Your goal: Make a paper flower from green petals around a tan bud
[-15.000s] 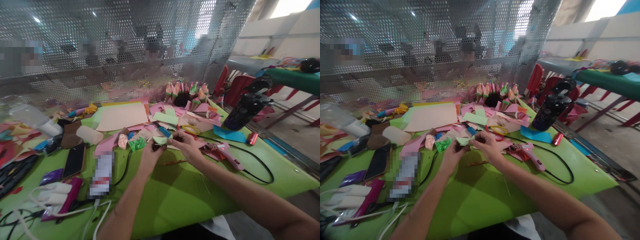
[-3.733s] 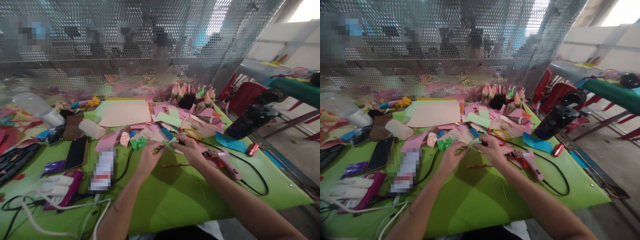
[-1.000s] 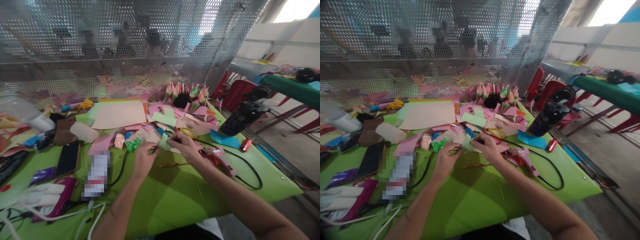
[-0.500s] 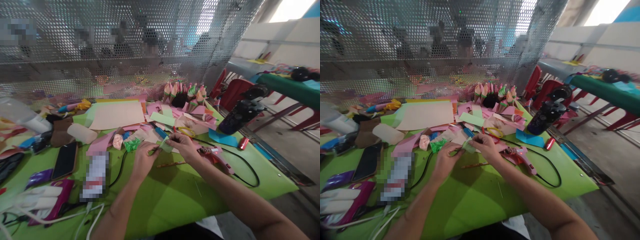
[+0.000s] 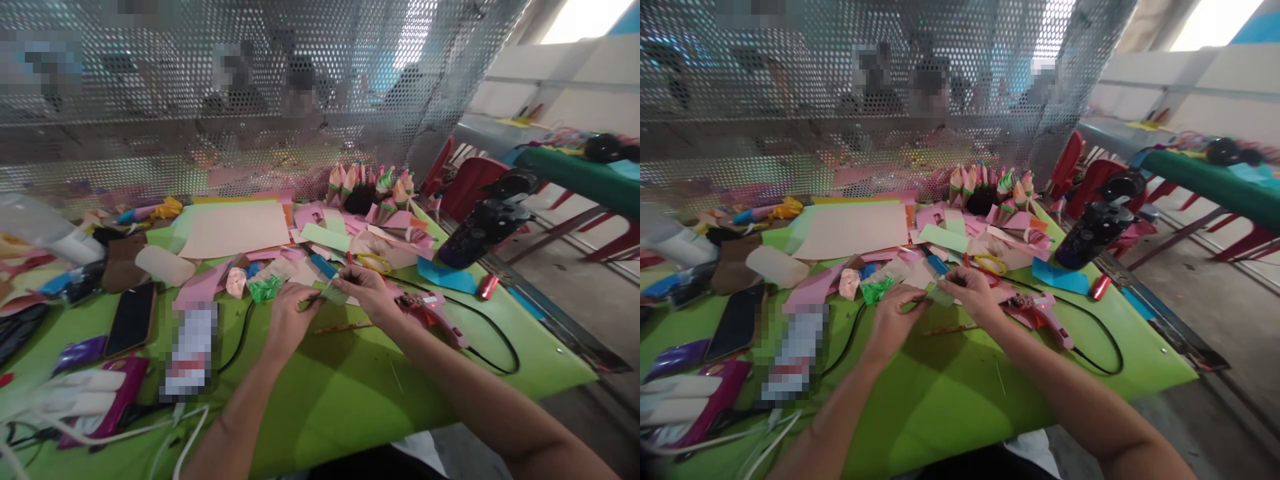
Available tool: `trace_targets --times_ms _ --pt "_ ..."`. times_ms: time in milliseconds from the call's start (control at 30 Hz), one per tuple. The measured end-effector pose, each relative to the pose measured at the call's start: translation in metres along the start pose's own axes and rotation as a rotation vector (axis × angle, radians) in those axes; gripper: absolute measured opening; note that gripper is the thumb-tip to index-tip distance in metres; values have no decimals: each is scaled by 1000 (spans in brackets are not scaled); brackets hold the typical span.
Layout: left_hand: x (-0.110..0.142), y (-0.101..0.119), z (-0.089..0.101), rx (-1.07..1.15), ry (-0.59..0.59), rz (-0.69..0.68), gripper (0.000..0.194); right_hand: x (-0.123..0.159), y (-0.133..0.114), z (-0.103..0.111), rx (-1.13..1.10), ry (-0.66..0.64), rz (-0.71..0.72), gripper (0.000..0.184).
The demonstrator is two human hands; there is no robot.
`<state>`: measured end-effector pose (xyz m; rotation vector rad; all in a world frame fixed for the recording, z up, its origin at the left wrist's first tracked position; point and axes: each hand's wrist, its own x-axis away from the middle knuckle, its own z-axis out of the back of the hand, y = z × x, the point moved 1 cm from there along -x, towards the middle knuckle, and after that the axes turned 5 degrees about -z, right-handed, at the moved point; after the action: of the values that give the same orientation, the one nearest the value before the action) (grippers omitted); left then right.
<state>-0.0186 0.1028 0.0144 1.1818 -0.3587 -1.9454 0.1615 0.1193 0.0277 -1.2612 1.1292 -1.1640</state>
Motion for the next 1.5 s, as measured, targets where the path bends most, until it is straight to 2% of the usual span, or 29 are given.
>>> trace_targets --times_ms 1133,1300,1400,1500 --pt "0 -2 -1 19 13 19 6 1 0 -1 24 17 40 48" --pt "0 -5 0 32 32 33 6 1 1 0 11 -18 9 45" --pt "0 -6 1 36 48 53 7 0 5 0 25 -92 -12 45" --pt "0 -6 0 29 60 68 5 0 9 0 119 -143 80 38"
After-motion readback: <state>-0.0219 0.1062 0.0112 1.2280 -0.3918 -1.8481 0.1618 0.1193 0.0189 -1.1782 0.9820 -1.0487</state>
